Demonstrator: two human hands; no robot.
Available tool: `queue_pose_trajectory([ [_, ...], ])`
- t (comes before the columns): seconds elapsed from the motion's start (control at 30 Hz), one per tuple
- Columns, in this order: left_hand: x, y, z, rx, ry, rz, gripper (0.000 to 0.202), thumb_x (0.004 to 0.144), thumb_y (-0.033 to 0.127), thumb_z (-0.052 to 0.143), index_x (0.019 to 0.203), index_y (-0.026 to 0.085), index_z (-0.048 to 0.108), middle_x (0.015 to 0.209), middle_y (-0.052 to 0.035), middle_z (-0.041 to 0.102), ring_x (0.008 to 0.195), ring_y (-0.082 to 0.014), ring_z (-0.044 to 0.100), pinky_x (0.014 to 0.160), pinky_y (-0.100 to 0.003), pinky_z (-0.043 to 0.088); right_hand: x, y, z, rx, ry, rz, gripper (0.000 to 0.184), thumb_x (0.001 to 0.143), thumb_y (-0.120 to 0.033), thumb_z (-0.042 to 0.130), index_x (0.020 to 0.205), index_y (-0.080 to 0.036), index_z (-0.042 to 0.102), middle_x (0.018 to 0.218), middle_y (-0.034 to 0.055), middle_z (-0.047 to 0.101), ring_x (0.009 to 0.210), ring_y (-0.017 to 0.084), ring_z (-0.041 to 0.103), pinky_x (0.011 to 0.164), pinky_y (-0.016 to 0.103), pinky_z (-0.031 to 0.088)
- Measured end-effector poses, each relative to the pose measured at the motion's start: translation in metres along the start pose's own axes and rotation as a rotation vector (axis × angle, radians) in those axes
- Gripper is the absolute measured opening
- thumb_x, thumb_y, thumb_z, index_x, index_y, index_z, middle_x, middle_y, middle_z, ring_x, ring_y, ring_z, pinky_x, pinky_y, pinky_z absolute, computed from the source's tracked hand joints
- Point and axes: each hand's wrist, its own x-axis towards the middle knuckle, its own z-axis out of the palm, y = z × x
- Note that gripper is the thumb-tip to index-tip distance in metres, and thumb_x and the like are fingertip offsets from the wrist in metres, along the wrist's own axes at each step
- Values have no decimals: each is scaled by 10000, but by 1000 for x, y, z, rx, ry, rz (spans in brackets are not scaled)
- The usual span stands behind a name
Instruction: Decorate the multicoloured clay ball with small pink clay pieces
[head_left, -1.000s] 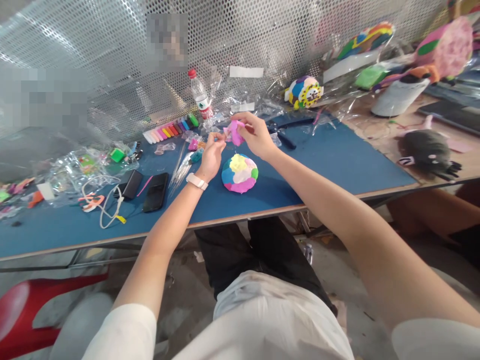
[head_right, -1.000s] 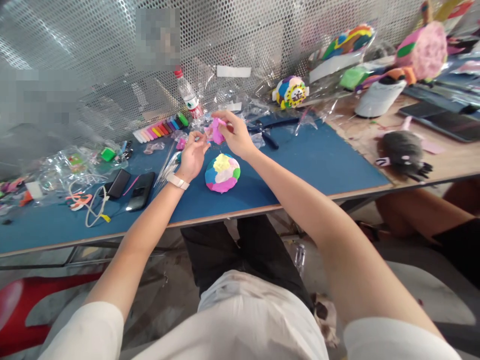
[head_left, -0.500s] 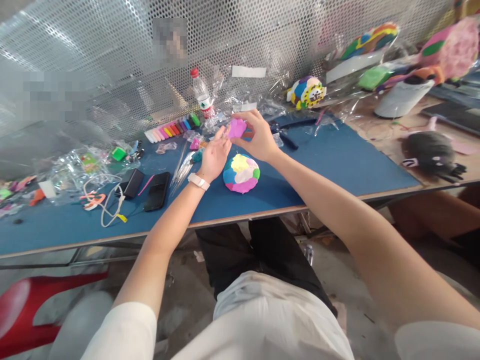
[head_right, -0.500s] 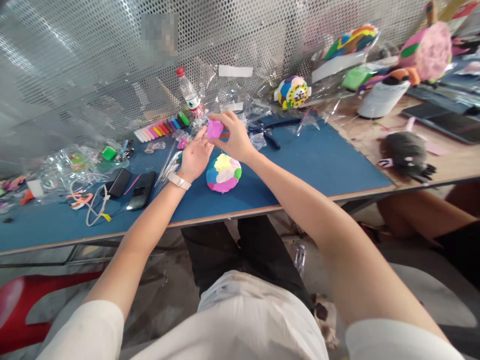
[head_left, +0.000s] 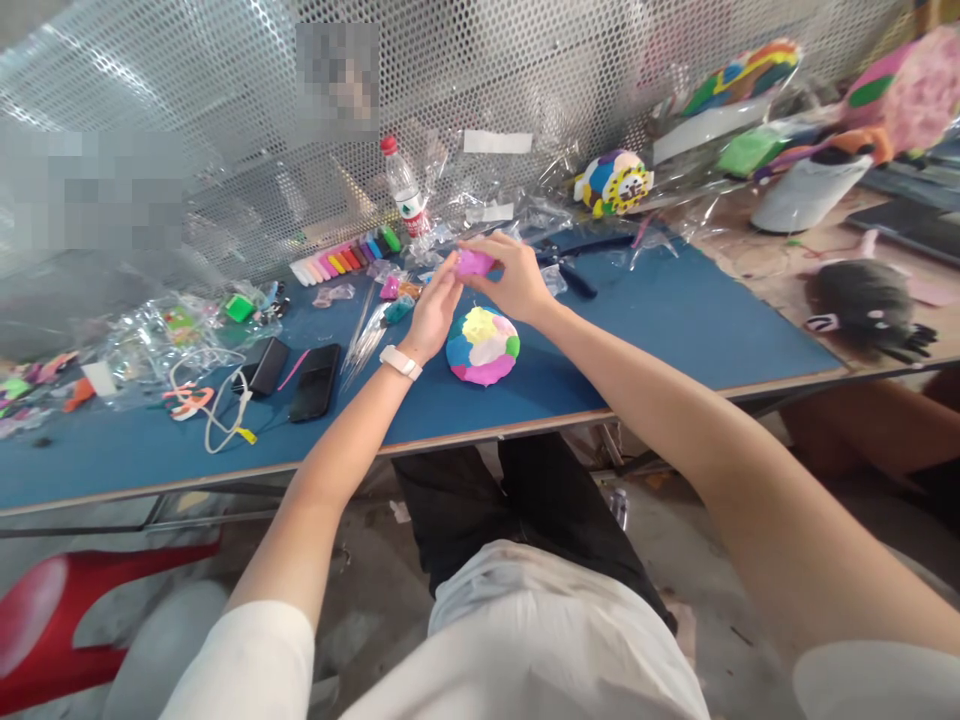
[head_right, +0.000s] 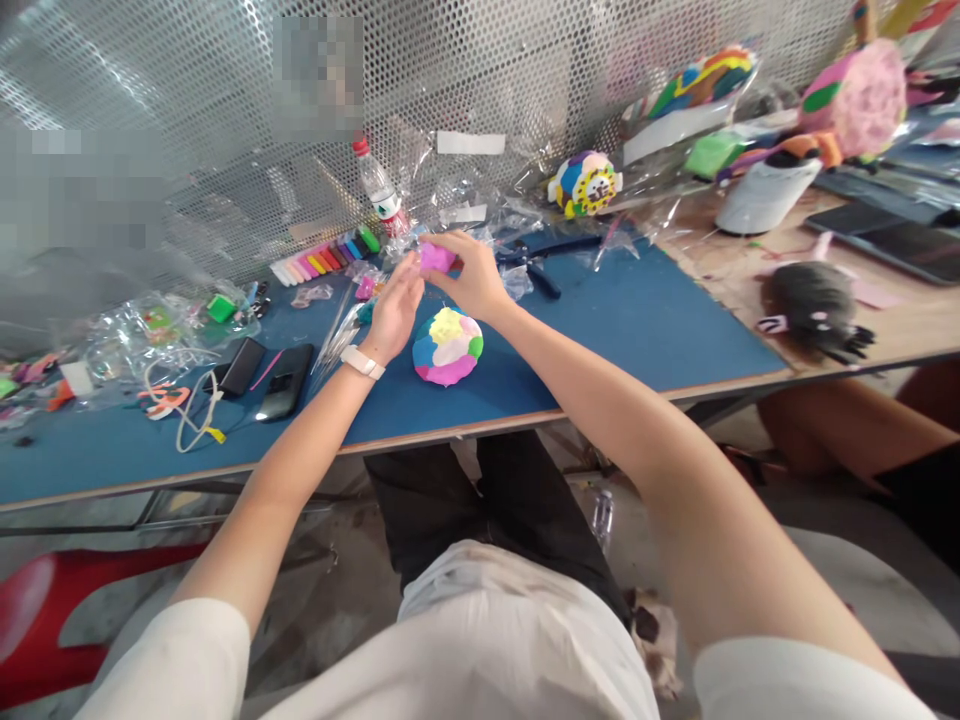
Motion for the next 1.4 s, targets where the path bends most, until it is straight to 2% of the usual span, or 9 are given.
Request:
queue_pose_trajectory([
  [0.1,4,-10,-12,99,10,89,566,1142,538,519,1678,358,504,1789,3,484,1756,-238,299,1465,-481,253,3,0,5,189,46,75,628,972,-643,792,1472,-268,732,1242,102,767,1092,304,739,986,528,685],
  [0.2,4,-12,-17,213,28,104,764,1065,701,602,1727,361,428,1858,-15,364,1773,-274,249,1462,-459,253,3,1,10,347,-5,105,664,940,-714,796,1422,-260,745,1165,78,774,1024,276,743,931,497,700],
  [0.43,-1,-8,-9,241,6,130,964,966,750,727,1751,331,357,1902,-41,237,1787,-287,198,1458,-455,265,-3,4,18,406,-94,129,645,864,-692,876,1333,-255,804,1055,49,799,883,244,740,814,442,695],
  [0.5,-2,-6,-6,210,1,124,908,983,697,725,1736,326,381,1891,-32,273,1783,-276,215,1455,-433,274,-3,6,19,396,-110,138,629,876,-693,867,1318,-251,808,1041,48,801,874,242,738,816,443,694],
  [0.6,-1,-1,-3,38,7,65,637,1047,469,598,1661,343,482,1821,15,427,1759,-212,292,1459,-415,260,-2,8,16,302,-23,126,572,917,-667,842,1318,-262,797,1109,61,799,969,270,749,895,479,694],
  [0.73,-1,9,-3,-182,5,-50,585,1034,290,365,1591,261,542,1754,-23,534,1687,-179,444,1456,-445,273,-2,10,7,120,103,63,479,968,-569,816,1350,-283,771,1254,75,769,1120,306,737,1019,545,667],
  [0.9,-7,23,-2,-323,12,-150,560,1077,384,313,1494,204,641,1660,-82,634,1660,-246,492,1426,-477,335,-3,3,3,4,29,-59,450,1021,-516,756,1431,-330,747,1339,88,710,1196,322,712,1008,544,664],
  [1.13,-5,15,2,-54,-88,-147,601,1138,426,220,1498,263,673,1629,-53,656,1661,-247,491,1409,-512,372,-5,-1,1,-150,-4,-13,399,1019,-476,765,1390,-333,794,1241,105,736,1153,350,711,1049,574,615],
  [1.4,-6,-3,-3,189,35,82,590,1115,705,458,1576,377,625,1775,5,504,1720,-255,390,1419,-465,341,-4,-19,-2,-75,131,30,430,1008,-604,717,1296,-290,779,1103,78,792,1058,324,716,981,531,629],
])
